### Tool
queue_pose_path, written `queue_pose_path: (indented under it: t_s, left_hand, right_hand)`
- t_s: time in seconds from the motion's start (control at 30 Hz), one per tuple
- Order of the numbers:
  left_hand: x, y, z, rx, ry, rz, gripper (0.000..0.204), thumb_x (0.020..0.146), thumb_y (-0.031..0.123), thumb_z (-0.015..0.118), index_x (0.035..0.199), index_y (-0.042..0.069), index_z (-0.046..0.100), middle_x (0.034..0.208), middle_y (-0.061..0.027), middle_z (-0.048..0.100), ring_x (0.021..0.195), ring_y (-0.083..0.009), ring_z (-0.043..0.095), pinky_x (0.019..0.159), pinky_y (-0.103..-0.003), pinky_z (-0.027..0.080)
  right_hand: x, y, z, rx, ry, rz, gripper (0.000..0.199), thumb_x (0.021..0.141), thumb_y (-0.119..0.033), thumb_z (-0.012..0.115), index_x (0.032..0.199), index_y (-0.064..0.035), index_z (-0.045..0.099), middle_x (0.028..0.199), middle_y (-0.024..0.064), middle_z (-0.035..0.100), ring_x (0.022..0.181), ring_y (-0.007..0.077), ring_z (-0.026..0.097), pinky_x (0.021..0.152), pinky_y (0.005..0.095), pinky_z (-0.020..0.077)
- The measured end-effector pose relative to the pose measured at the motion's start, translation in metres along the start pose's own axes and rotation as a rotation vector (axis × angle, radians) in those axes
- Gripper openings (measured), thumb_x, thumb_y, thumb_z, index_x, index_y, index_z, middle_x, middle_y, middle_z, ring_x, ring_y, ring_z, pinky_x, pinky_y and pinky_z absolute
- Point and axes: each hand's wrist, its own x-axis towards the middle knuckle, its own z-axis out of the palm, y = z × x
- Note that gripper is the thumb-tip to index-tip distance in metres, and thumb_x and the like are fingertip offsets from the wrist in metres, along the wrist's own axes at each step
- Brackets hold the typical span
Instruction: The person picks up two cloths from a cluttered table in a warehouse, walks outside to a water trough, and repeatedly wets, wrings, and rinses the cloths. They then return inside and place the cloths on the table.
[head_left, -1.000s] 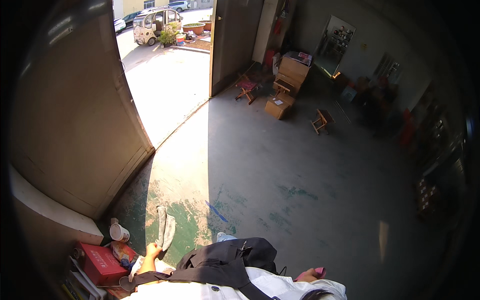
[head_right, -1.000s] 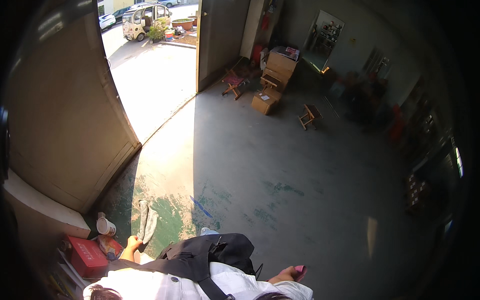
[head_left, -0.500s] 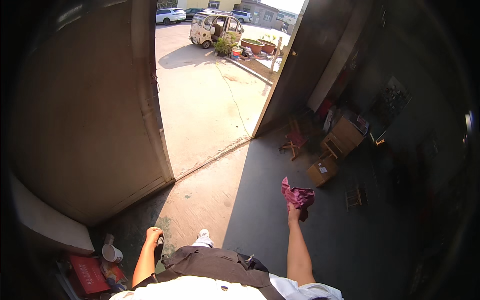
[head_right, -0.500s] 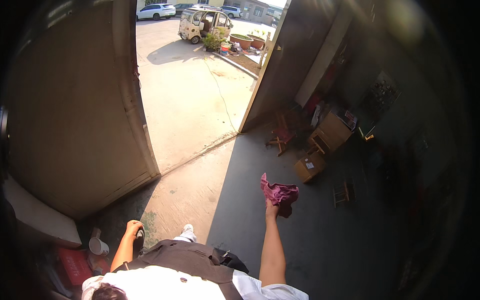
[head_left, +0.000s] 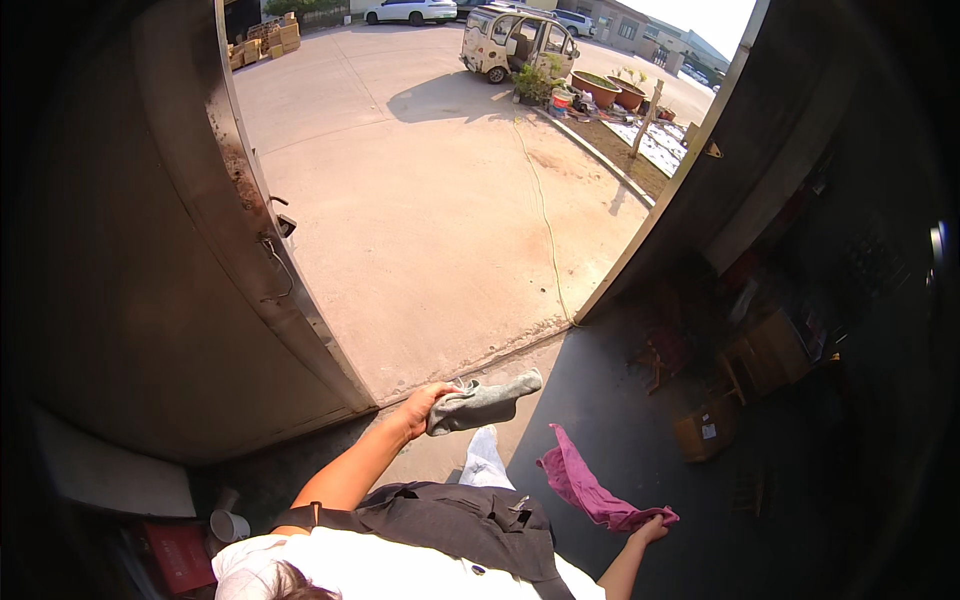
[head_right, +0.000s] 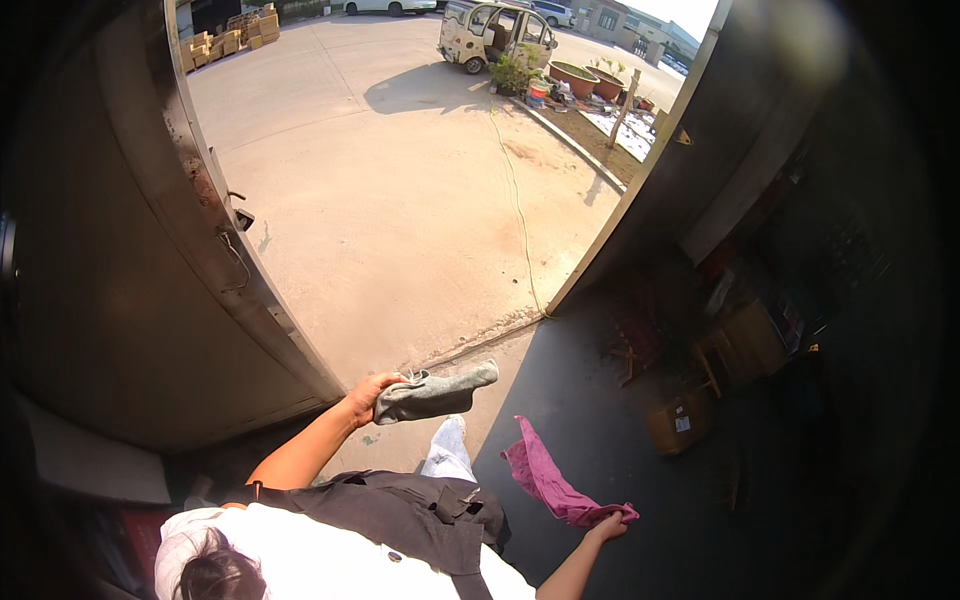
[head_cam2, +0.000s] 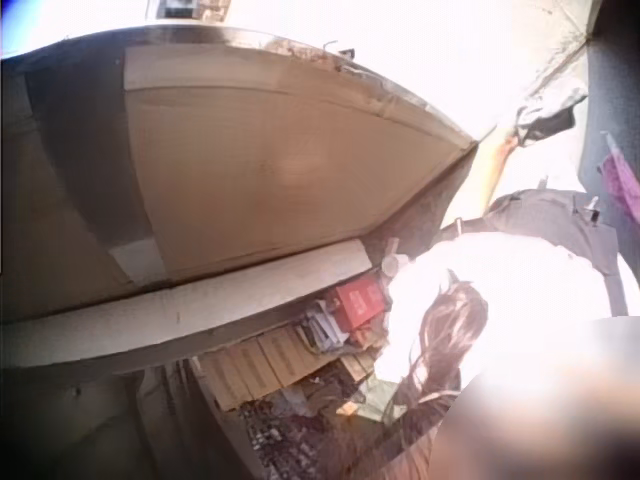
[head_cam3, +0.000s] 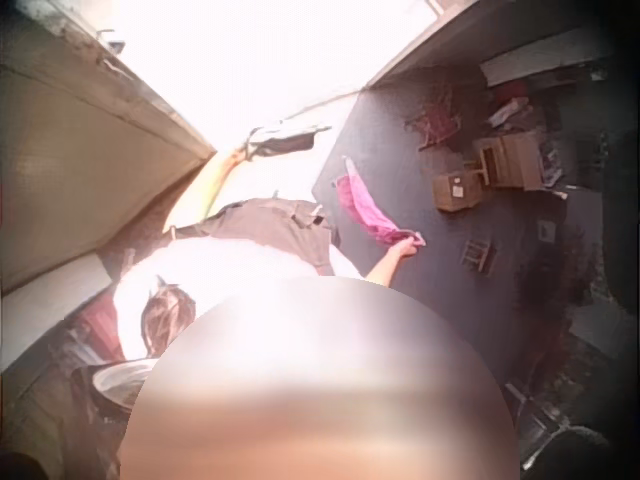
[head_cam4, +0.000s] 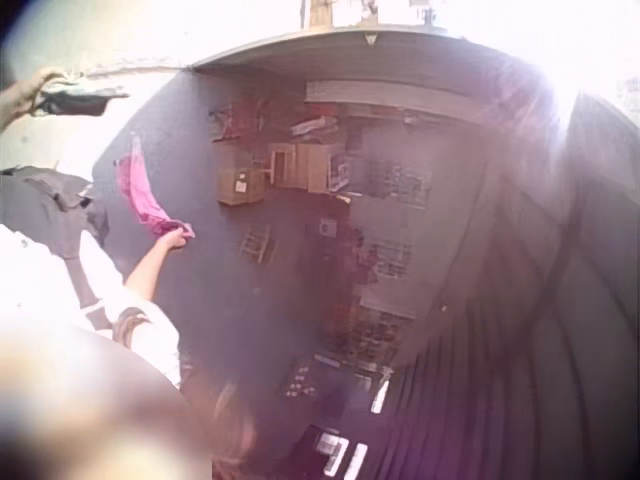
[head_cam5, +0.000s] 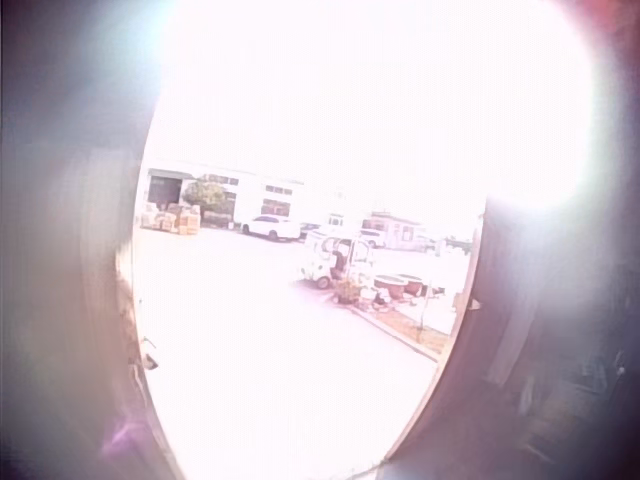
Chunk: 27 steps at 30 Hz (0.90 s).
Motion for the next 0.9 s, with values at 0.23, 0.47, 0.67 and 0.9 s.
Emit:
queue_pose_path:
  t_s: [0.23,0.47,0.67,0.9]
  left_hand:
    - [0.157,0.122,0.047,0.207,0.177,0.134,0.022,0.089,0.006,0.061,0.106,-0.002,0.071,0.101,-0.0075,0.071,0.092,-0.0139,0.065,0.086,-0.028,0.054]
    - [0.228,0.263,0.010,0.273,0.349,0.302,0.023,0.089,0.009,0.056,0.105,0.002,0.071,0.095,-0.0040,0.069,0.089,-0.0091,0.062,0.082,-0.025,0.050]
    - [0.303,0.406,-0.102,0.185,0.543,0.512,0.023,0.093,0.012,0.053,0.107,0.004,0.070,0.083,0.0023,0.063,0.066,-0.0058,0.055,0.062,-0.021,0.045]
    - [0.459,0.657,-0.264,0.228,0.636,0.633,0.019,0.091,0.014,0.063,0.104,0.004,0.071,0.086,0.0026,0.063,0.075,-0.0058,0.052,0.070,-0.023,0.043]
  right_hand:
    - [0.004,0.003,0.421,-0.205,-0.774,0.035,0.023,0.082,-0.017,0.058,0.102,-0.0057,0.063,0.091,-0.0006,0.057,0.080,0.0114,0.054,0.071,0.0286,0.0460]
    - [-0.217,-0.054,0.777,-0.352,-1.685,0.251,0.029,0.101,-0.036,0.060,0.086,-0.0110,0.059,0.071,-0.0046,0.050,0.059,0.0056,0.044,0.053,0.0228,0.0350]
    - [-0.331,-0.041,0.978,-0.408,-1.979,-0.088,0.046,0.102,-0.028,0.060,0.062,-0.0071,0.051,0.059,-0.0065,0.042,0.056,0.0044,0.037,0.049,0.0261,0.0288]
    - [-0.300,0.059,1.236,-0.475,-1.576,-0.069,0.026,0.084,-0.018,0.080,0.079,-0.0042,0.059,0.076,0.0004,0.060,0.066,0.0100,0.056,0.062,0.0258,0.0467]
